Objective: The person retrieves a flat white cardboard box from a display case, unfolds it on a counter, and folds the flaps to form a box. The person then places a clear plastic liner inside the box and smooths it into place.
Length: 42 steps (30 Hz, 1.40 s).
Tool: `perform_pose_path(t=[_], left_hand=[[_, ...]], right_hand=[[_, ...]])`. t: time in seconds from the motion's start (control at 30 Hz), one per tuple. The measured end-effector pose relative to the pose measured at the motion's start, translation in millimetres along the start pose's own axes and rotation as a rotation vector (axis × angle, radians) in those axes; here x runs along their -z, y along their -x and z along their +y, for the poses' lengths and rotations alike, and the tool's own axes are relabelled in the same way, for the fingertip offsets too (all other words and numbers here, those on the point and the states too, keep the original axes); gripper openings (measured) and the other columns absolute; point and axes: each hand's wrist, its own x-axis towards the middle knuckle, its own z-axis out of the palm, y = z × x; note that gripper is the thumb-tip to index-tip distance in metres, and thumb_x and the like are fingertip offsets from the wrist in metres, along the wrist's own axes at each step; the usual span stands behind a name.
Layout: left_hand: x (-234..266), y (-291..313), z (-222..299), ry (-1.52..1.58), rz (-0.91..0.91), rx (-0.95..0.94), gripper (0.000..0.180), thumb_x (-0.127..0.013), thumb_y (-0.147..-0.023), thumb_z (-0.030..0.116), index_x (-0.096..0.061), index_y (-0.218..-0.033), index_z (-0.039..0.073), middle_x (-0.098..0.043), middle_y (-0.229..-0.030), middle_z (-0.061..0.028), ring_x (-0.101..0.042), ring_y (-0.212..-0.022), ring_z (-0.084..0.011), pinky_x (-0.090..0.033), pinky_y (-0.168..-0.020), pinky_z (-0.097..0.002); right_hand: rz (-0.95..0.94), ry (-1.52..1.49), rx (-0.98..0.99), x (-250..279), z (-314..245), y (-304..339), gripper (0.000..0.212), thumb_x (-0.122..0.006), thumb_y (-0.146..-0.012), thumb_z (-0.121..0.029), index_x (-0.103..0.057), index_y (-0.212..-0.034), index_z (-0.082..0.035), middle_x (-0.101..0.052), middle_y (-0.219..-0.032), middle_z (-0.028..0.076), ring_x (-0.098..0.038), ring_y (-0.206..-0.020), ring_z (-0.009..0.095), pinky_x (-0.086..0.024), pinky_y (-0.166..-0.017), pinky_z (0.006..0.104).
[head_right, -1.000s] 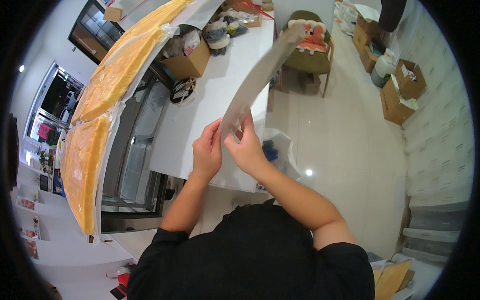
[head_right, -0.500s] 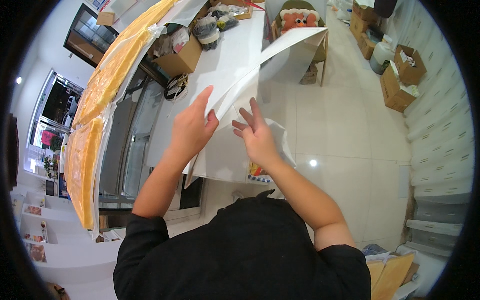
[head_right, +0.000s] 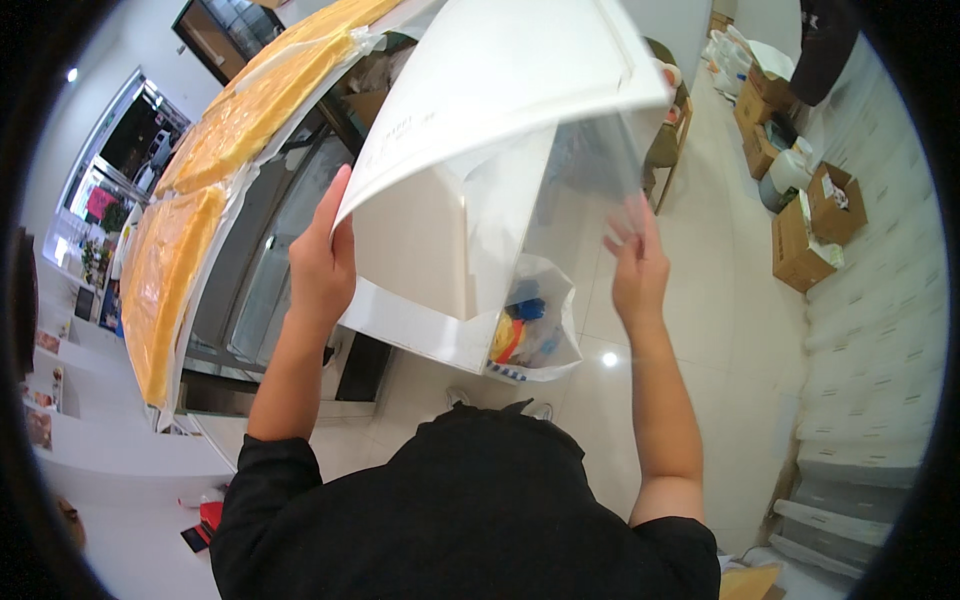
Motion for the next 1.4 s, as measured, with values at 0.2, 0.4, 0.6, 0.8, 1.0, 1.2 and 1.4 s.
perform_pose_path(t=[0.2, 0.4, 0.6, 0.8, 1.0, 1.2, 1.4], left_hand=[[16.7, 84.5, -72.7, -0.121, 0.062, 0.162, 0.050, -0.046, -0.087, -0.013, -0.053, -0.134, 0.005, -0.058, -0.129, -0.0215, -0.056, -0.119, -0.0371, -0.047, -0.098, -0.0364], [25.3, 178.2, -124.3, -0.305, 0.008, 0.225, 0.066, -0.043, -0.078, -0.020, -0.051, -0.136, 0.011, -0.049, -0.140, -0.0193, -0.054, -0.122, -0.0366, -0.049, -0.098, -0.0390], [37.5, 249.6, -169.5, -0.412, -0.392, 0.588, 0.081, -0.041, -0.072, -0.021, -0.040, -0.145, 0.016, -0.026, -0.155, -0.0167, -0.039, -0.135, -0.0360, -0.042, -0.104, -0.0439], [25.7, 273.5, -195.5, -0.619, -0.779, 0.414, 0.076, -0.065, -0.076, 0.005, -0.036, -0.146, 0.007, -0.022, -0.155, -0.0228, -0.032, -0.140, -0.0346, -0.027, -0.113, -0.0516], [27.4, 201.4, -216.1, 0.010, -1.063, 1.157, 0.078, -0.064, -0.086, 0.038, -0.032, -0.145, -0.002, -0.023, -0.154, -0.0250, -0.022, -0.145, -0.0328, -0.022, -0.114, -0.0541], [-80.9, 109.8, -200.4, -0.475, -0.560, 0.444, 0.062, -0.049, -0.095, 0.039, -0.037, -0.144, 0.003, -0.027, -0.153, -0.0226, -0.020, -0.145, -0.0330, -0.015, -0.115, -0.0544], [-166.8, 96.3, -201.4, -0.348, -0.744, 0.445, 0.064, -0.047, -0.097, 0.034, -0.030, -0.146, -0.002, -0.019, -0.157, -0.0192, -0.012, -0.147, -0.0315, -0.008, -0.117, -0.0526]], right_hand=[[0.019, 0.289, 0.058, 37.4, 74.1, -7.7, 0.052, -0.035, -0.092, 0.009, -0.048, -0.139, -0.008, -0.055, -0.134, 0.014, -0.061, -0.111, 0.024, -0.052, -0.091, 0.0363], [-0.161, 0.432, 0.002, 8.3, 149.5, 7.4, 0.061, -0.040, -0.085, 0.012, -0.052, -0.137, -0.017, -0.060, -0.125, 0.015, -0.065, -0.089, 0.021, -0.054, -0.082, 0.0307], [-0.407, 0.582, -0.333, -41.3, 186.0, 8.2, 0.071, -0.040, -0.084, 0.008, -0.042, -0.144, -0.029, -0.063, -0.103, 0.021, -0.063, -0.082, 0.028, -0.053, -0.076, 0.0369], [-0.653, 1.141, -0.086, -59.5, 205.9, -18.0, 0.077, -0.041, -0.087, 0.004, -0.026, -0.150, -0.037, -0.059, -0.106, 0.025, -0.063, -0.090, 0.040, -0.051, -0.081, 0.0470], [-0.806, 1.270, -0.146, -79.7, 188.8, -44.0, 0.081, -0.039, -0.087, 0.006, -0.020, -0.151, -0.041, -0.055, -0.110, 0.025, -0.062, -0.093, 0.041, -0.051, -0.082, 0.0474], [-0.853, 1.235, -0.027, -109.9, 177.5, -63.2, 0.082, -0.039, -0.086, 0.006, -0.021, -0.150, -0.041, -0.054, -0.104, 0.022, -0.062, -0.085, 0.040, -0.051, -0.077, 0.0464], [-0.880, 1.060, -0.175, -87.2, 217.0, -101.1, 0.076, -0.039, -0.089, 0.002, -0.021, -0.151, -0.036, -0.054, -0.121, 0.023, -0.060, -0.101, 0.041, -0.050, -0.085, 0.0448]])
